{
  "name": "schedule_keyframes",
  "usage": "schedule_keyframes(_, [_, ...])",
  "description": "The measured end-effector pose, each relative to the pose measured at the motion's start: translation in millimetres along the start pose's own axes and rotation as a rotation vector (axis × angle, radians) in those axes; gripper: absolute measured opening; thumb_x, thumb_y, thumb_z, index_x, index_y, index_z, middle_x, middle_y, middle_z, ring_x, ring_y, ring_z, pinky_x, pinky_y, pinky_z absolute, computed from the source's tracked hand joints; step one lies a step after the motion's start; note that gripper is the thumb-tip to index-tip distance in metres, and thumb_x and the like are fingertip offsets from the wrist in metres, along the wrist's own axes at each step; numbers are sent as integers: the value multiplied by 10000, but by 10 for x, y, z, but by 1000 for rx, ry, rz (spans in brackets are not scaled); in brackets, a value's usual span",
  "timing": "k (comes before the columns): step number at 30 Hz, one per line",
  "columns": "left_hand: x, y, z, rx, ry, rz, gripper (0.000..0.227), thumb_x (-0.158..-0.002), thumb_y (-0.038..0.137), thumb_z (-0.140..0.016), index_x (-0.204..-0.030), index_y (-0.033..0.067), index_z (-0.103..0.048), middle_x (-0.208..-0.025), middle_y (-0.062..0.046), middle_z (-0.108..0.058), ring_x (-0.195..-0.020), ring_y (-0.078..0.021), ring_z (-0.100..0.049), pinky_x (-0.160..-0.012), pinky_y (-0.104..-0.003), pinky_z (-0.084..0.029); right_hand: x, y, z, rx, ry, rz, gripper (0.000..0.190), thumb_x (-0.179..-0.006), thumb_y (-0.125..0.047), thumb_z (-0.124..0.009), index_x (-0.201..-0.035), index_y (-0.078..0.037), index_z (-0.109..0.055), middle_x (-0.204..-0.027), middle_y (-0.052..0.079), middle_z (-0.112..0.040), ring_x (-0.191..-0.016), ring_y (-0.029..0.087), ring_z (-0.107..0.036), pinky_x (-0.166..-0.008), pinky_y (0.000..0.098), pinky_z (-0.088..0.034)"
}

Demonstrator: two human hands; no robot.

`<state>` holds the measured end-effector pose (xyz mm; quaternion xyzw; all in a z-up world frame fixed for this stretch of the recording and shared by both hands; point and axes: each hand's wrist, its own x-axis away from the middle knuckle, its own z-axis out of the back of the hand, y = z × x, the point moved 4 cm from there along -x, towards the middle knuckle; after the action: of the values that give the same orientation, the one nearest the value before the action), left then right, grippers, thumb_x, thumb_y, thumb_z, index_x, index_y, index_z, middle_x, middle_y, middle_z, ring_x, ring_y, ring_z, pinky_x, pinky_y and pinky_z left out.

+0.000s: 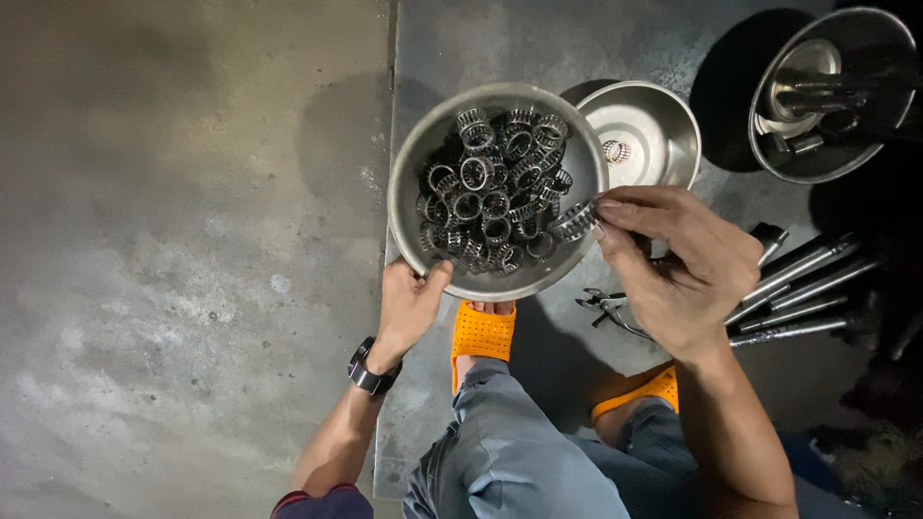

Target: The person picks small metal rings from a bowl and uses pliers to attach them to a larger metal ring, placing the assembled pieces into a separate bowl. The person repeats this process with multiple small rings.

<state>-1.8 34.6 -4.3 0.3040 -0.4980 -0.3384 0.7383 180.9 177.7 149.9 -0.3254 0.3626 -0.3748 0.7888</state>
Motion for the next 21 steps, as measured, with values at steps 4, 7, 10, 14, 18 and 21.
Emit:
schedule_keyframes(4, [5, 28, -9, 14, -9, -1, 347, -839, 168, -576, -553, 151, -379, -501, 78, -300, -473, -50, -253, -436, -251, -210, 140, 186, -90, -199, 69, -101, 87, -887, -4, -544, -906, 78, -523, -810, 204, -639, -591, 208, -614, -516, 238, -501])
schedule_keyframes(7, [15, 50, -19, 17, -14, 3, 372, -843, 167, -571, -548, 166, -344, -500, 84, -288, -473, -46, -239, -437, -249, -196, 174, 244, -178, -431, 99, -245, 62, -938, 1, -479, -1000, 3, -486, -824, 165, -643, -430, 101, -555, -341, 149, -453])
schedule_keyframes(10, [18, 37, -40, -1, -19, -11, 390, -842, 168, -565, -564, 178, -291, -513, 86, -263, -486, -51, -223, -447, -256, -185, 235, 299, -255, -698, 130, -410, 126, -948, -59, -502, -1061, -38, -555, -827, 167, -643, -433, 107, -516, -358, 157, -406])
schedule_keyframes(14, [28, 100, -45, 5, -18, 21, 422, -837, 158, -568, -545, 175, -264, -499, 80, -243, -465, -59, -213, -441, -254, -183, 248, 329, -287, -880, 49, -694, 400, -937, -309, -455, -1166, 11, -530, -864, 181, -656, -385, 109, -438, -300, 178, -296])
schedule_keyframes(18, [27, 105, -46, -26, -30, -25, 422, -843, 183, -562, -543, 172, -265, -488, 78, -242, -468, -58, -207, -436, -262, -171, 289, 315, -285, -931, 54, -532, 315, -946, -184, -539, -1223, -37, -506, -630, 47, -511, -686, 164, -624, -685, 253, -572])
schedule_keyframes(21, [26, 108, -57, -39, -46, 6, 415, -841, 184, -548, -542, 171, -260, -486, 75, -249, -469, -64, -216, -443, -257, -197, 191, 197, -220, -323, 125, -323, 354, -891, -236, -592, -1159, -51, -454, -939, 111, -666, -431, 61, -512, -378, 157, -424])
